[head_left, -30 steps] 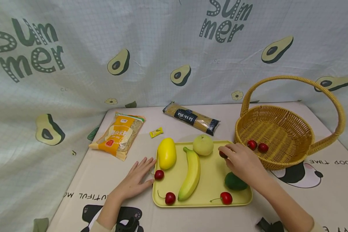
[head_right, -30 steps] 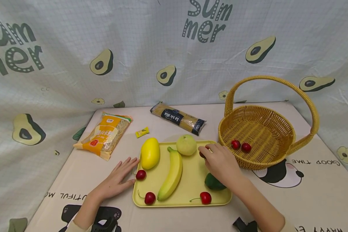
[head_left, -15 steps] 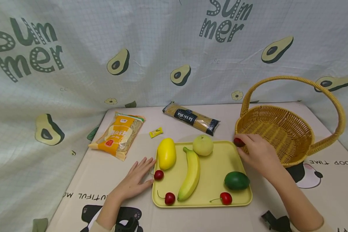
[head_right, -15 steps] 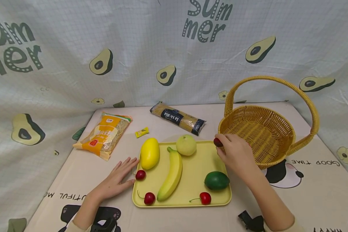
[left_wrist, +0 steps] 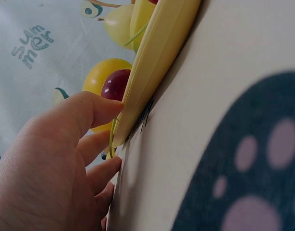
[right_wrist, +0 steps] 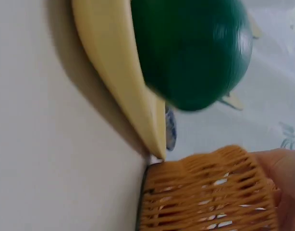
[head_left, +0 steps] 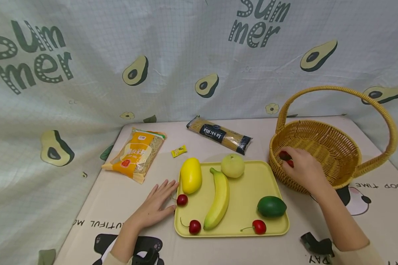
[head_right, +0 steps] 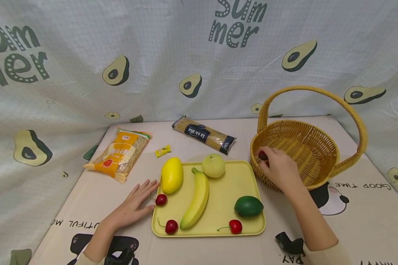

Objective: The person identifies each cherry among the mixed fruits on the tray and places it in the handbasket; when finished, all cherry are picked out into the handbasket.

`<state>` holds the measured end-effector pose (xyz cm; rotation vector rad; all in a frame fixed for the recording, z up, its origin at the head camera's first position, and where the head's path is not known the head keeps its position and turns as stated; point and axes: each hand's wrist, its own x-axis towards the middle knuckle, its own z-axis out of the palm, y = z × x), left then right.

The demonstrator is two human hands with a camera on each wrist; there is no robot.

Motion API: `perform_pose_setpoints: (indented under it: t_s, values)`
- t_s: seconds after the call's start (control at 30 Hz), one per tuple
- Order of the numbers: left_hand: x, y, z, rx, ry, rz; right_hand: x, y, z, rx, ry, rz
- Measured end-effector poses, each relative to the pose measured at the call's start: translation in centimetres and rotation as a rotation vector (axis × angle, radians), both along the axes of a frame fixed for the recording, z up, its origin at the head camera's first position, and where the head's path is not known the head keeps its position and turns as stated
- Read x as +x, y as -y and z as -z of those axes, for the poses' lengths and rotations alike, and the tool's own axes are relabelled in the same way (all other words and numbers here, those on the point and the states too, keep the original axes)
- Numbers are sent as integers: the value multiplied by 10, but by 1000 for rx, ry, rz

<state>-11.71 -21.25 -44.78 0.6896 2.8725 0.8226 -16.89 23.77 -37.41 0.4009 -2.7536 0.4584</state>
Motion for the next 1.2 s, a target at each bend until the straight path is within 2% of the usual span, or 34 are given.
perform_pose_setpoints:
  t_s: [0.17,0.43,0.67,0.9,1.2]
  values:
    - [0,0,-1,2,5,-1,-10,-10,2,4,70,42]
    - [0,1,0,1,-6,5,-20,-16,8,5,133,47]
    - [0,1,1,-3,-2,3,-29,-18,16,30,232,-42]
    - [2,2,1,-5,9,-7,-33,-15,22,24,250,-137]
    - [0,1,0,-24,-11,12,-31,-16,21,-17,346,-152]
